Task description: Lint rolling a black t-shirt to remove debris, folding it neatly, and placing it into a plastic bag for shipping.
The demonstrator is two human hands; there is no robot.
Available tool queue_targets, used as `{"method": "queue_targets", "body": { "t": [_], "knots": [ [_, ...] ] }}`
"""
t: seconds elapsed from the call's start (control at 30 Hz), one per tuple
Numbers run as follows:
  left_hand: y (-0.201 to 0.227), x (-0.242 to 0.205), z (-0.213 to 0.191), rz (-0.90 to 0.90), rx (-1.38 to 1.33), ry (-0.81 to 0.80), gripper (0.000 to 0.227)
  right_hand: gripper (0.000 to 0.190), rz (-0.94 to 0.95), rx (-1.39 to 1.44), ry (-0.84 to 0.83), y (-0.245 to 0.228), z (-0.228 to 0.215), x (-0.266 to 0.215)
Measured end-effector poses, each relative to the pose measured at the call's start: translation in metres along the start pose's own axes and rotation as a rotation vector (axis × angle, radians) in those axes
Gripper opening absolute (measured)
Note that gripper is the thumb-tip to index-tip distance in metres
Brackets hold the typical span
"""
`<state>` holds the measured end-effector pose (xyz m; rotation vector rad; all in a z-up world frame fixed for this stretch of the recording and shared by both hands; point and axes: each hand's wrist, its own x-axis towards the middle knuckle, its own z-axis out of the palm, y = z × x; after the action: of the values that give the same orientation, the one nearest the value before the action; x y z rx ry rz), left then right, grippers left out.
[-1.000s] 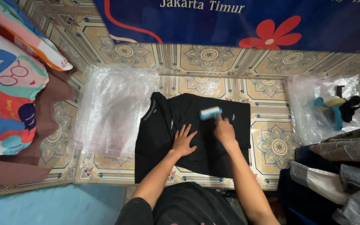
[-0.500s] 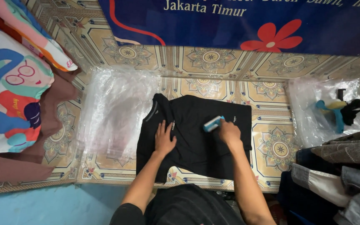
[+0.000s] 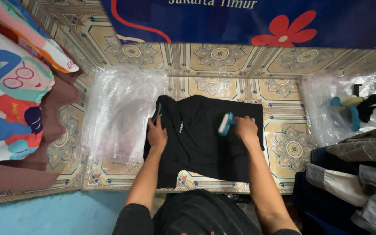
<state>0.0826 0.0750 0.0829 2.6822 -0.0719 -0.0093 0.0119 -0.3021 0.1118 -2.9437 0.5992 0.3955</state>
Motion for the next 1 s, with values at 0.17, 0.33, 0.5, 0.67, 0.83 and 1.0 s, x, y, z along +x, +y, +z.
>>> {"method": "queue_targets", "body": {
  "t": [0.17, 0.33, 0.5, 0.67, 0.83, 1.0],
  "knots": [
    [-0.034, 0.017, 0.031, -0.001, 0.047, 0.003, 0.063, 0.058, -0.116, -0.014, -0.012, -0.045, -0.001, -0.015],
    [-0.044, 0.032, 0.039, 0.006, 0.082, 0.032, 0.027, 0.078, -0.190, 0.194, -0.055, -0.097, -0.006, -0.037],
    [-0.044, 0.025, 0.011, -0.014, 0.076, 0.169, 0.019, 0.069, -0.090, 0.239, -0.146, -0.070, -0.005, -0.031],
    [-0.054, -0.001, -0.021, -0.080, 0.067, 0.122, 0.022, 0.064, -0.096, 0.066, -0.152, -0.041, -0.018, -0.024],
    [0.004, -0.032, -0.027, 0.063, -0.008, 0.195, 0.023, 0.058, -0.152, 0.323, -0.267, -0.078, -0.001, -0.046],
    [0.065, -0.043, 0.043, -0.351, -1.056, -0.639, 0.075, 0.052, -0.122, 1.326, -0.513, -0.112, 0.030, -0.068]
  ]
}}
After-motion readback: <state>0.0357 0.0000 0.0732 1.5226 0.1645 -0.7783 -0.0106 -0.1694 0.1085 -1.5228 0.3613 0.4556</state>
